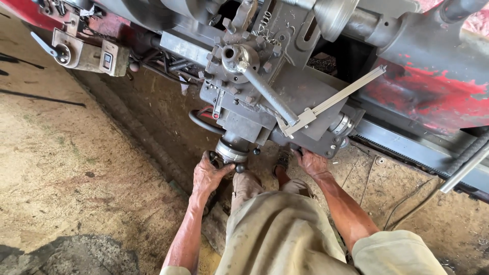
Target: Operating a manual lathe machine by adjusting handwheels and levers to machine a metal part.
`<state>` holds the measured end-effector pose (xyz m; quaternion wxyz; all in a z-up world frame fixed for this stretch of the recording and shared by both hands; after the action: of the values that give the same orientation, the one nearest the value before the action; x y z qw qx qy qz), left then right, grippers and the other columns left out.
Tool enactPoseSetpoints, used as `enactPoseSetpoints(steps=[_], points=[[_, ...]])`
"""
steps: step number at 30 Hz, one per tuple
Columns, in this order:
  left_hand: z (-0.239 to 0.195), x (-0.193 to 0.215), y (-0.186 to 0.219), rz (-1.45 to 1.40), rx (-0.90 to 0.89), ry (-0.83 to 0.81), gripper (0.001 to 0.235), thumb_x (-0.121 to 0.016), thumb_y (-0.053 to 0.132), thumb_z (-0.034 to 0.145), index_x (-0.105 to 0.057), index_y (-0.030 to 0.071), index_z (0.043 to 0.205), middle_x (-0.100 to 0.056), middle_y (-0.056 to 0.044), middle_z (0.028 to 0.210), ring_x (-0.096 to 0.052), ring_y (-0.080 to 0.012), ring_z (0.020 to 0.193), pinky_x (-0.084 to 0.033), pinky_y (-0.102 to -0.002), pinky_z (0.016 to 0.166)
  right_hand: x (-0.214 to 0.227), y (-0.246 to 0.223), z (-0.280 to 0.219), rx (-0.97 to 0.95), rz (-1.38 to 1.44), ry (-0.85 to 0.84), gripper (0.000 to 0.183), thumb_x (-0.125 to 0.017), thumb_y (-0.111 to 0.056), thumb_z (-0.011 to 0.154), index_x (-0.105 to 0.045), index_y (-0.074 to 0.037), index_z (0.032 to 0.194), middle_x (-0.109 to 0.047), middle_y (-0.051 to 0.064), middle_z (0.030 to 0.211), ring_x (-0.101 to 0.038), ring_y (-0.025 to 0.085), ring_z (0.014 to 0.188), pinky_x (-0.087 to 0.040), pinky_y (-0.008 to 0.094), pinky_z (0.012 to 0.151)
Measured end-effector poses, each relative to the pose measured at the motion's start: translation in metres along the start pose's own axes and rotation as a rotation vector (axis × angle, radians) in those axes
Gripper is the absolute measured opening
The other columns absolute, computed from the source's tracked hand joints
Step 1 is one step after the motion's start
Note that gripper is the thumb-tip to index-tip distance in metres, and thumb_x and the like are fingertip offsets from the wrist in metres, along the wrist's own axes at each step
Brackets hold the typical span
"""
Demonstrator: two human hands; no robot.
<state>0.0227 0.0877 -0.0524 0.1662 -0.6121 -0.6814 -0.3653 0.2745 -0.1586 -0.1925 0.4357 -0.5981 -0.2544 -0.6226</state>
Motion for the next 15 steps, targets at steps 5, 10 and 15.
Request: enactPoseSetpoints(steps=[5, 10, 15], points=[[-0.002, 0.000, -0.004, -0.001, 0.006, 0.007, 0.081, -0.088, 0.065, 0.063, -0.057, 0.010, 0.114, -0.073, -0.022, 0.109, -0.067, -0.0434, 0.112, -0.055, -0.055, 0.098, -0.015, 0.002, -0.007, 0.001, 0.051, 0.014, 0.034, -0.068, -0.049, 0.087, -0.078, -0.017, 0.091, -0.076, 0.009, 0.077, -0.076, 0.032, 0.086, -0.060, 0.045, 0.086], [0.005, 0.000, -0.010, 0.005, 0.008, 0.013, 0.080, -0.088, 0.065, 0.062, -0.057, 0.009, 0.111, -0.073, -0.022, 0.108, -0.067, -0.0433, 0.112, -0.055, -0.055, 0.097, -0.004, -0.002, 0.000, 0.015, 0.037, 0.002, 0.035, -0.066, -0.051, 0.086, -0.077, -0.019, 0.090, -0.076, 0.007, 0.079, -0.076, 0.031, 0.089, -0.060, 0.045, 0.086], [-0.002, 0.008, 0.005, 0.005, -0.013, 0.028, 0.080, -0.088, 0.066, 0.061, -0.059, 0.010, 0.110, -0.074, -0.020, 0.107, -0.068, -0.0427, 0.111, -0.056, -0.054, 0.096, -0.017, 0.000, -0.005, 0.029, 0.064, 0.007, 0.035, -0.064, -0.050, 0.089, -0.077, -0.018, 0.093, -0.077, 0.008, 0.080, -0.076, 0.032, 0.090, -0.059, 0.045, 0.088]])
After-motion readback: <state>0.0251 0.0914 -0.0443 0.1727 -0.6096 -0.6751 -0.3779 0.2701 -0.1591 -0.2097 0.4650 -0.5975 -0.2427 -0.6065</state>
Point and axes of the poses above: each hand's wrist, its own z-axis towards the middle knuckle, its own x-axis out of the back of the hand, y = z × x, the point moved 10 cm from there along z, towards the middle knuckle
